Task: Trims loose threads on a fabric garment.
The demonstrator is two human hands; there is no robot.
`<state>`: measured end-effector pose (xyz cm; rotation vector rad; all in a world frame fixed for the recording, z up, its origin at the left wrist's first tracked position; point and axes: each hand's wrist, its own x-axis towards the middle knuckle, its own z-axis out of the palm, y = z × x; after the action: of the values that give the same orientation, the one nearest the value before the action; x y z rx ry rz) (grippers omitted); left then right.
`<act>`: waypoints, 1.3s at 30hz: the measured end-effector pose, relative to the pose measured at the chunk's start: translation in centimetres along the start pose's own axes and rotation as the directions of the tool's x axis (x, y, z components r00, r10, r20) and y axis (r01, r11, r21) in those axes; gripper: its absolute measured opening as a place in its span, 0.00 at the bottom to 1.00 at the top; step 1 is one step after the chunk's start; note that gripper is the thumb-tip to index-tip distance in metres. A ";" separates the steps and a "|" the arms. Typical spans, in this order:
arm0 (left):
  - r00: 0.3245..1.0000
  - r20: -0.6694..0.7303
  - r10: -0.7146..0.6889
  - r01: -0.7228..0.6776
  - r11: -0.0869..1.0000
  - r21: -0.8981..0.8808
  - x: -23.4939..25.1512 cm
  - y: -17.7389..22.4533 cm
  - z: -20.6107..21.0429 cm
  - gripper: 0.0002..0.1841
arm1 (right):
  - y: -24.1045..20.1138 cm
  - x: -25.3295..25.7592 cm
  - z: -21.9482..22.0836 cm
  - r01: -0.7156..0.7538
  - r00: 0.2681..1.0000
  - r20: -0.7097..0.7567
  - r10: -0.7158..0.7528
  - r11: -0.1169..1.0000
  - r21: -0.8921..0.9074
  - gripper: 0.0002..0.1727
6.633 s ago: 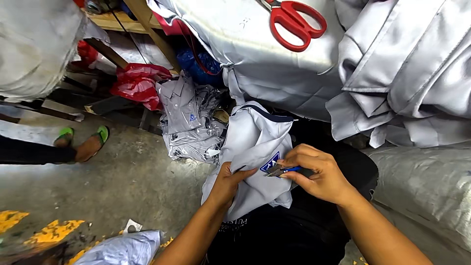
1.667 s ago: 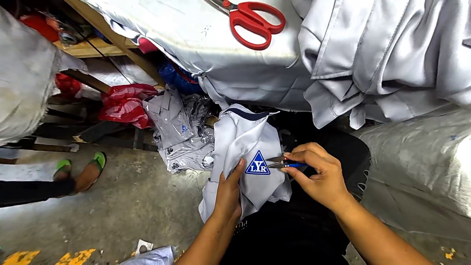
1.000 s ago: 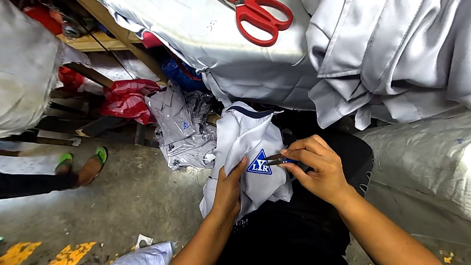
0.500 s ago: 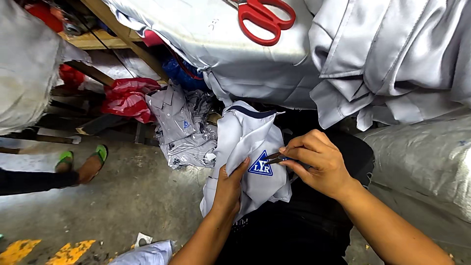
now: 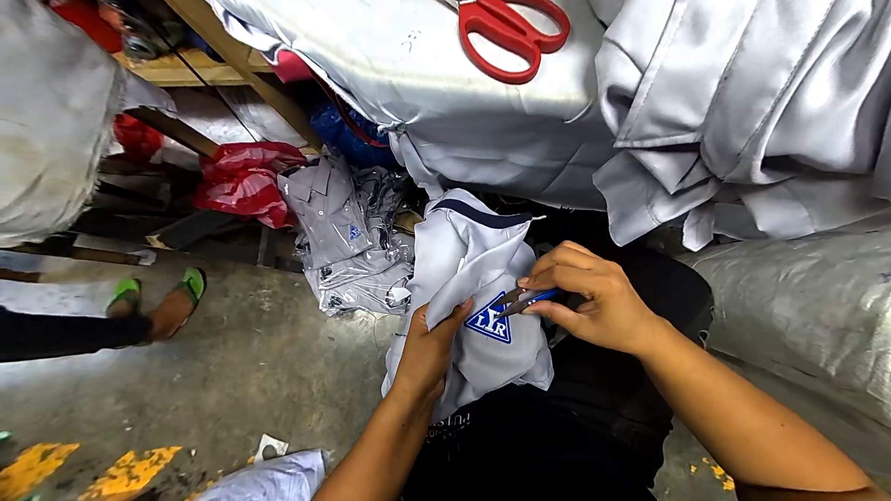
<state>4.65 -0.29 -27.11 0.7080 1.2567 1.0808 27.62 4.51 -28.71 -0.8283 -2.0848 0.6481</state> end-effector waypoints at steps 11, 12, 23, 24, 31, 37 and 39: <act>0.995 0.084 0.044 -0.051 0.995 0.091 0.3 -0.2 -0.3 0.10 | -0.9 -0.1 0.6 -0.003 1.000 0.020 0.004 0.997 -0.074 0.10; 0.997 0.075 0.032 -0.039 0.995 0.091 0.4 0.1 -0.3 0.10 | -0.9 -0.1 0.5 -0.013 1.000 0.018 0.014 0.998 -0.063 0.10; 0.998 0.057 0.034 -0.040 0.993 0.110 0.6 0.6 -0.5 0.12 | -1.2 -0.4 -0.3 0.008 1.000 -0.025 -0.012 0.990 -0.138 0.10; 0.998 0.055 0.038 -0.044 0.992 0.116 0.6 0.7 -0.5 0.11 | -1.2 -0.4 -0.3 0.015 1.000 -0.024 -0.019 0.990 -0.142 0.10; 0.996 0.072 0.050 -0.059 0.989 0.139 0.6 0.7 -0.6 0.11 | -1.5 0.1 -0.5 0.068 0.998 0.006 -0.068 0.975 -0.210 0.09; 0.996 0.082 0.045 -0.057 0.988 0.147 0.7 0.7 -0.7 0.11 | -1.3 0.2 -0.3 0.092 0.996 0.001 -0.093 0.975 -0.200 0.09; 0.995 0.092 0.039 -0.052 0.988 0.147 0.8 0.8 -0.8 0.12 | -0.9 0.1 -0.1 0.051 0.999 -0.007 -0.052 0.990 -0.130 0.09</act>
<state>3.60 0.64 -26.87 0.8927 1.2589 0.9885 27.33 4.01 -28.02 -0.8455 -2.1497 0.4833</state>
